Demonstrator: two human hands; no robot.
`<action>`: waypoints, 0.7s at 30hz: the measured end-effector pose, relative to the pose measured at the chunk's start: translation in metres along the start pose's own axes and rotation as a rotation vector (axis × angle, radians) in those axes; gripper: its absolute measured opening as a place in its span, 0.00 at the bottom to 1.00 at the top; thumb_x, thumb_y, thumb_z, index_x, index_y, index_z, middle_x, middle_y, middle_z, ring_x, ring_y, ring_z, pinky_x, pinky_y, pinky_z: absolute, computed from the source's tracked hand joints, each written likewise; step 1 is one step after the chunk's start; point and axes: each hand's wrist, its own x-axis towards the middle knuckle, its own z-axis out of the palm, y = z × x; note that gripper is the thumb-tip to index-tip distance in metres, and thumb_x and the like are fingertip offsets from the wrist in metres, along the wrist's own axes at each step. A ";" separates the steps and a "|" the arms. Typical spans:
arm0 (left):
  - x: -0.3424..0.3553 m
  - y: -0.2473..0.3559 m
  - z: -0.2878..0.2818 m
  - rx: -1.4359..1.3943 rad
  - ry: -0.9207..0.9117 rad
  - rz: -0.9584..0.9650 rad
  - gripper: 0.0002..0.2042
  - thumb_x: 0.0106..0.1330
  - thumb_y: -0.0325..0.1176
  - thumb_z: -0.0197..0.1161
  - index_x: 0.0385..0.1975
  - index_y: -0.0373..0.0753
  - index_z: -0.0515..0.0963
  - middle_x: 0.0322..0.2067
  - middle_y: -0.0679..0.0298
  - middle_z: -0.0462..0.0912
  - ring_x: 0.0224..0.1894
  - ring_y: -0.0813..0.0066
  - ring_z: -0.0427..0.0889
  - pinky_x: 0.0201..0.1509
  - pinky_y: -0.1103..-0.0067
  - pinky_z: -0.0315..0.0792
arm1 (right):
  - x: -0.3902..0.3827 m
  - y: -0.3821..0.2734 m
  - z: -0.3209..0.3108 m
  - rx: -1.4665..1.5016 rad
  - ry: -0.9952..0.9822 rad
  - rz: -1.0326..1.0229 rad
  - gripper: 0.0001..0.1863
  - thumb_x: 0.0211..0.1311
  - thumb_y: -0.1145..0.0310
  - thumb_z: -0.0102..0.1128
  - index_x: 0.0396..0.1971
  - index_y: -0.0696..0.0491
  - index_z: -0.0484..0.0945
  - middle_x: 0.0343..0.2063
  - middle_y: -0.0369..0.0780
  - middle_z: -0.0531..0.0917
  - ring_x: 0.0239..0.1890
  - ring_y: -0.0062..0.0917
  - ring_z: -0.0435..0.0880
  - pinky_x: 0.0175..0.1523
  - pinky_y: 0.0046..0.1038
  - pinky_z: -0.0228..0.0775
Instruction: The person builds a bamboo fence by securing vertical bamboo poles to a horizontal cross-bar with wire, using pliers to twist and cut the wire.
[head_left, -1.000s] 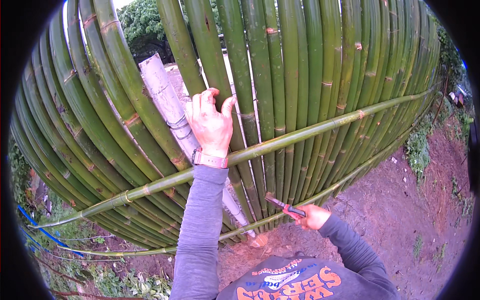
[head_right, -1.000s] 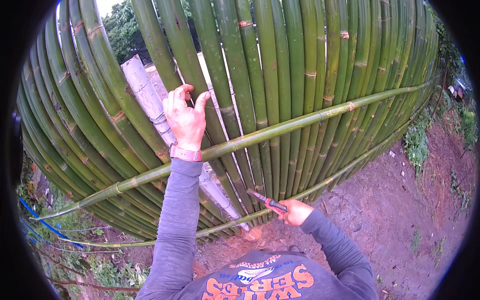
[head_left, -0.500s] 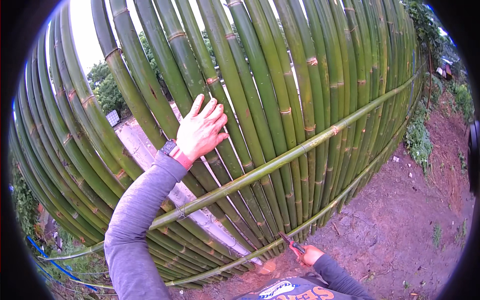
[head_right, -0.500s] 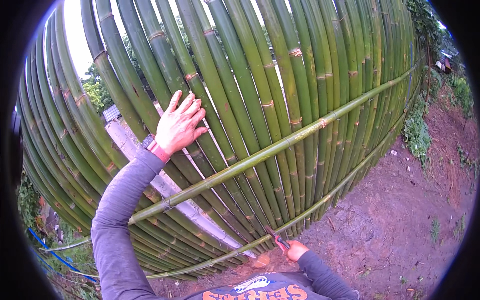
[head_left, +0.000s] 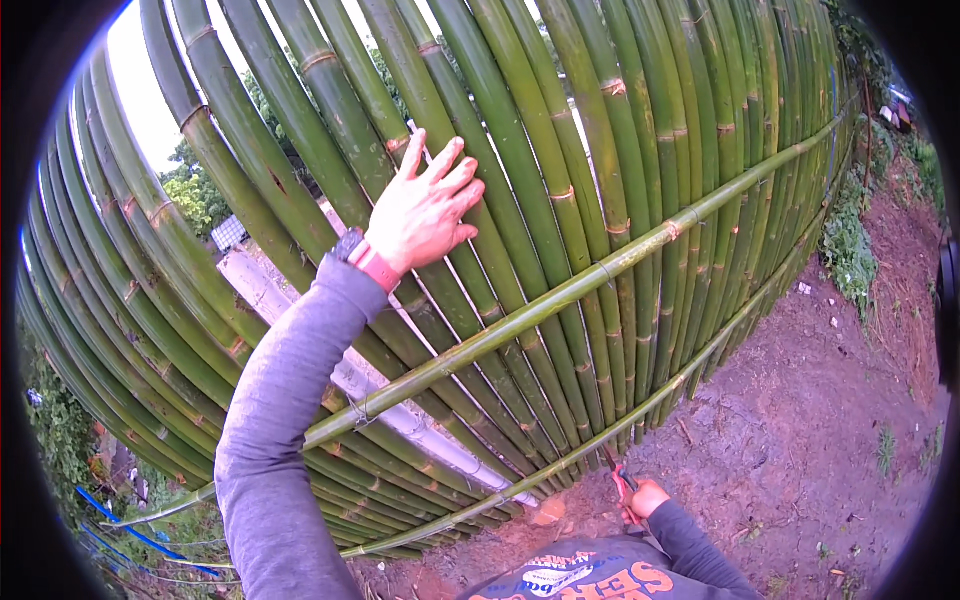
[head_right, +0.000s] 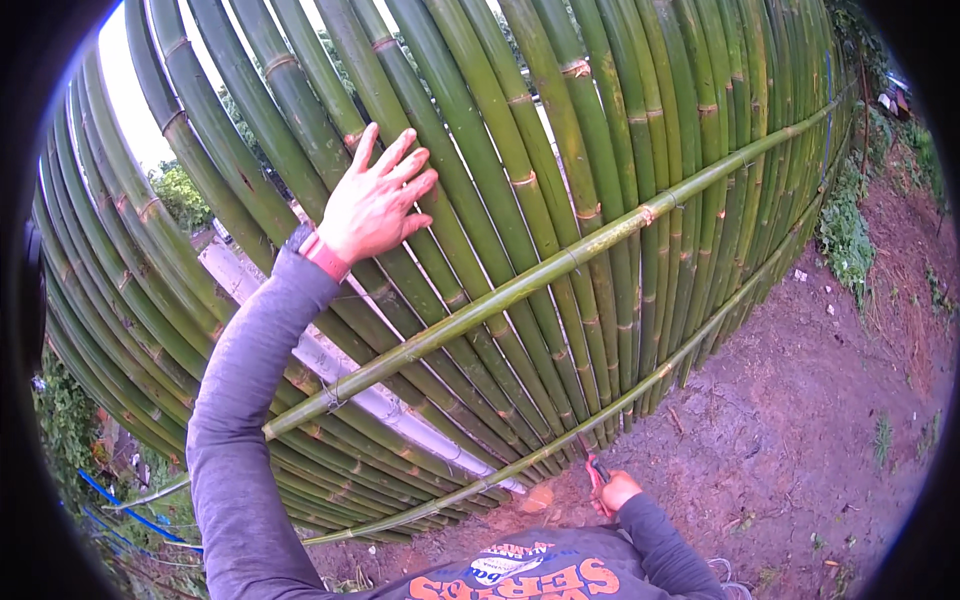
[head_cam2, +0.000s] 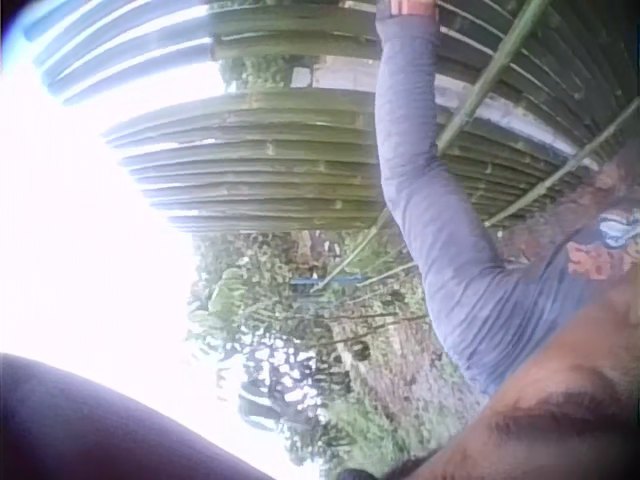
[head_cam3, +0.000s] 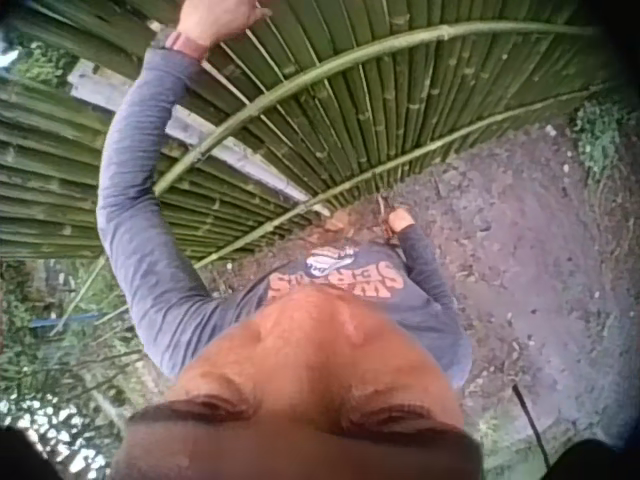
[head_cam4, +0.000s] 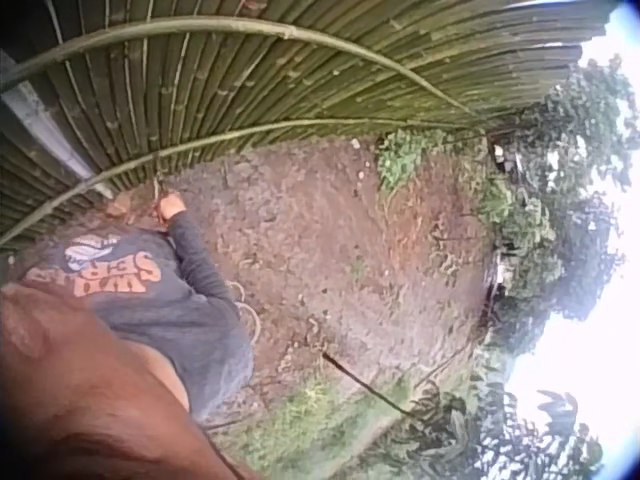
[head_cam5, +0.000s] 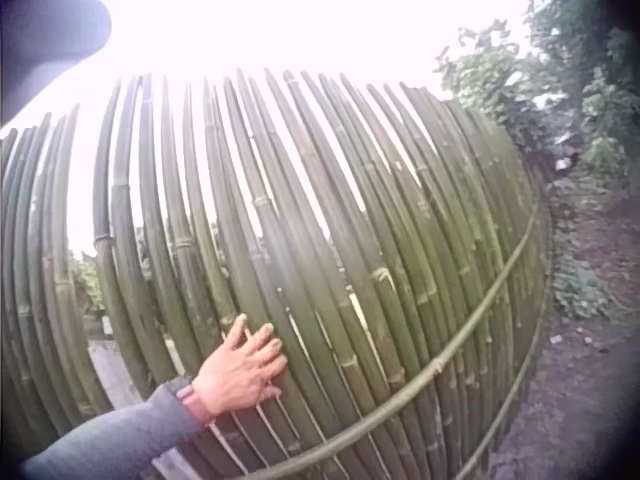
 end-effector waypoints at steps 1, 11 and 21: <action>0.006 -0.002 0.003 0.002 -0.038 -0.015 0.29 0.59 0.56 0.62 0.57 0.47 0.75 0.61 0.64 0.72 0.73 0.64 0.56 0.76 0.48 0.39 | -0.005 -0.016 0.005 -0.028 -0.023 -0.032 0.13 0.60 0.79 0.56 0.45 0.58 0.71 0.25 0.42 0.82 0.21 0.26 0.81 0.23 0.31 0.78; 0.034 -0.001 0.002 0.053 -0.154 -0.068 0.28 0.48 0.49 0.73 0.51 0.49 0.78 0.55 0.65 0.73 0.67 0.63 0.64 0.74 0.45 0.43 | -0.009 -0.009 0.001 0.150 -0.060 -0.072 0.15 0.59 0.80 0.54 0.47 0.58 0.70 0.30 0.43 0.83 0.21 0.25 0.82 0.23 0.30 0.76; 0.057 0.000 0.009 0.078 -0.027 -0.035 0.26 0.57 0.46 0.68 0.56 0.48 0.75 0.61 0.64 0.71 0.71 0.63 0.59 0.75 0.47 0.43 | -0.005 0.003 -0.007 0.176 -0.026 -0.056 0.14 0.60 0.80 0.54 0.46 0.58 0.70 0.27 0.43 0.83 0.20 0.25 0.81 0.21 0.30 0.76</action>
